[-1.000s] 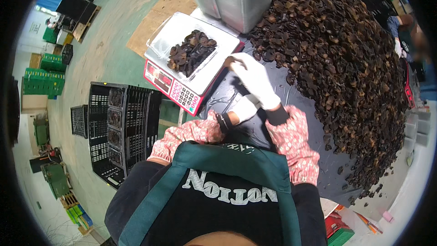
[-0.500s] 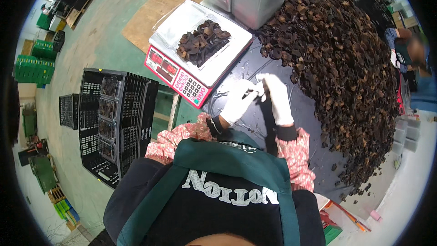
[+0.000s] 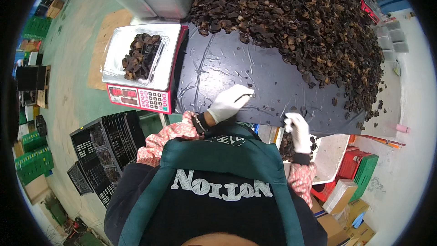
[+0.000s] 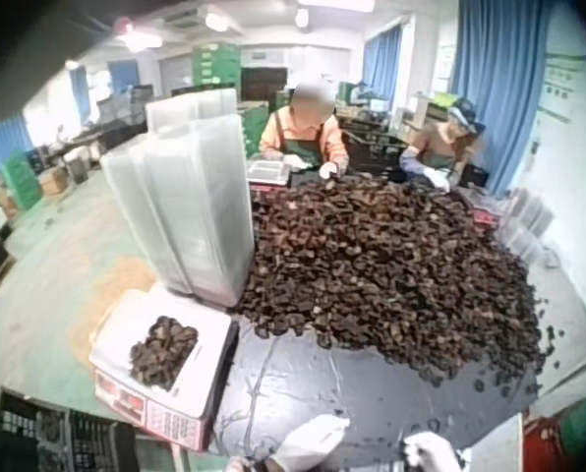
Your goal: The person sorts dried fungus by hand, places them into a plastic container on a digital scale until reaching a target weight, and then places the container into a large crate.
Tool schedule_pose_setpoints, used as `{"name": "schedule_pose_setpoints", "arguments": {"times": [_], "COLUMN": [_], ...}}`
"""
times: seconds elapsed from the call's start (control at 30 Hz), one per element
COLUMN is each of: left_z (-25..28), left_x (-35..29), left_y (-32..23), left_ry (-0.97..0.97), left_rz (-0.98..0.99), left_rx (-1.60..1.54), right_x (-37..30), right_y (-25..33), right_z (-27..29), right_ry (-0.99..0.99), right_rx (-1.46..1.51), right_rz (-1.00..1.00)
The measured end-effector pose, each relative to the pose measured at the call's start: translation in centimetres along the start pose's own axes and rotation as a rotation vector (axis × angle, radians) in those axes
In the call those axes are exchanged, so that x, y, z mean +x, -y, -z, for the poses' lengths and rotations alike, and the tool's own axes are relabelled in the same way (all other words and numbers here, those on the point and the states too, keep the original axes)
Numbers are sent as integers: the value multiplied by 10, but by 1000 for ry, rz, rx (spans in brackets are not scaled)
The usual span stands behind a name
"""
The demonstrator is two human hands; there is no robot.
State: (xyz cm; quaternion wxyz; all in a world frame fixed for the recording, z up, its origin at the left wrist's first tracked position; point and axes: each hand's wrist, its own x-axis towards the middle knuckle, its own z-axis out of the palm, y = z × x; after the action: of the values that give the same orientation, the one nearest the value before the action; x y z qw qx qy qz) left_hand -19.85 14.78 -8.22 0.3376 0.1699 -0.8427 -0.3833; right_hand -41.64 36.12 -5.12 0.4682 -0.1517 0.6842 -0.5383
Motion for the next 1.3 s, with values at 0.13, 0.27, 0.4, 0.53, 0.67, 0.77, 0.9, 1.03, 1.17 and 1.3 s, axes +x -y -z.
{"name": "schedule_pose_setpoints", "arguments": {"times": [0.13,0.27,0.4,0.53,0.67,0.77,0.9,1.03,1.17,1.3], "left_z": [24,59,104,141,175,181,184,181,184,191], "left_x": [-19,-38,-70,-80,-78,-65,-59,-69,-77,-103], "left_y": [5,4,-9,-14,-1,20,33,54,46,44], "left_ry": [10,-90,-374,-902,-1016,-953,-898,-963,-1019,-1022], "left_rz": [50,67,377,678,852,896,954,864,821,771], "left_rx": [92,153,45,-164,72,265,353,88,35,244], "right_x": [-53,-31,42,87,118,137,137,157,199,229], "right_y": [-23,-37,8,56,103,125,125,78,66,78], "right_z": [104,128,18,-80,-162,-227,-297,-298,-275,-298], "right_ry": [-365,-453,-152,97,292,397,565,659,384,96], "right_rx": [-934,-935,-1008,-1042,-960,-891,-904,-1041,-917,-847], "right_rz": [-129,42,355,695,793,928,1101,1291,908,976]}}
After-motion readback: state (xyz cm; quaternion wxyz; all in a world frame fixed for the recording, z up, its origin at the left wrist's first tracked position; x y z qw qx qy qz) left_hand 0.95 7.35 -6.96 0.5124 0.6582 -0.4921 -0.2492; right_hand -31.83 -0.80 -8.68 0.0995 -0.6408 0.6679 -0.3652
